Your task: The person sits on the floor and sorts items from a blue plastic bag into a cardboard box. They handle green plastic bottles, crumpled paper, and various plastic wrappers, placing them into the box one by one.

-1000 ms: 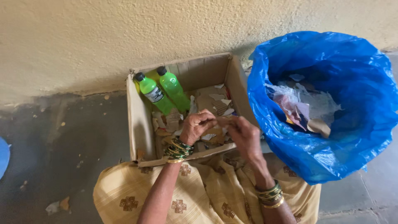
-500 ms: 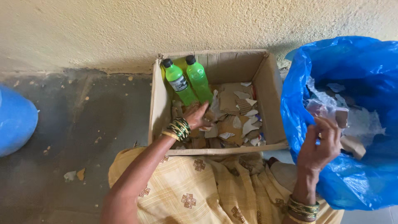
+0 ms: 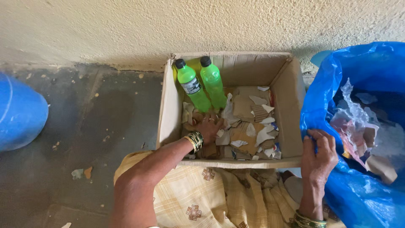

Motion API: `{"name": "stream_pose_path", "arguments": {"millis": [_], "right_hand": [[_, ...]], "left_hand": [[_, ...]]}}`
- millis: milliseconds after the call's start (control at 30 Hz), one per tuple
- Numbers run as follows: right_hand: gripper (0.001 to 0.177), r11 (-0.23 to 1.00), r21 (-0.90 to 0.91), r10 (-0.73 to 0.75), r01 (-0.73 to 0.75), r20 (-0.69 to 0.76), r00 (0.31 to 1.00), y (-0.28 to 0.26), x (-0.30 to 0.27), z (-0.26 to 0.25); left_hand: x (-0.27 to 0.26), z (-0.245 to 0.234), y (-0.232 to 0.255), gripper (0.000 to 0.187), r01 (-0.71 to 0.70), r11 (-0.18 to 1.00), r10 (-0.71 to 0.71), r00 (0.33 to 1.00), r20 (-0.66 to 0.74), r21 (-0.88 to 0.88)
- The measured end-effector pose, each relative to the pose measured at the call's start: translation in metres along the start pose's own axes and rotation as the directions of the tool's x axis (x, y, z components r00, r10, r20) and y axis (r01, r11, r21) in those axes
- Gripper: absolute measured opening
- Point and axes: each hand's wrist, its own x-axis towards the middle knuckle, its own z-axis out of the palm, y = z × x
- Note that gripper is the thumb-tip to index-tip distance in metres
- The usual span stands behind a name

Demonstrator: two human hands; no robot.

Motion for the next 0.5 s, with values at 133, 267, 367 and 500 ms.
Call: {"name": "stream_pose_path", "arguments": {"millis": [133,267,367,500], "right_hand": [[0.011,0.999,0.053,-0.006,0.006,0.007,1.0,0.003,-0.002,0.001],[0.012,0.999,0.036,-0.009,0.009,0.005,1.0,0.002,0.0,0.001],[0.012,0.999,0.035,-0.012,0.012,0.005,1.0,0.002,-0.001,0.001],[0.012,0.999,0.051,0.0,0.0,0.012,1.0,0.002,0.0,0.0]], "left_hand": [[0.003,0.02,-0.006,0.059,-0.094,0.993,0.078,0.979,0.188,0.074],[0.014,0.048,-0.018,0.053,-0.336,0.942,0.332,0.933,0.137,0.0],[0.02,0.064,-0.024,0.065,-0.275,0.945,0.282,0.959,0.017,-0.178],[0.017,0.052,-0.039,0.092,0.215,0.957,-0.228,0.973,-0.045,-0.197]]}}
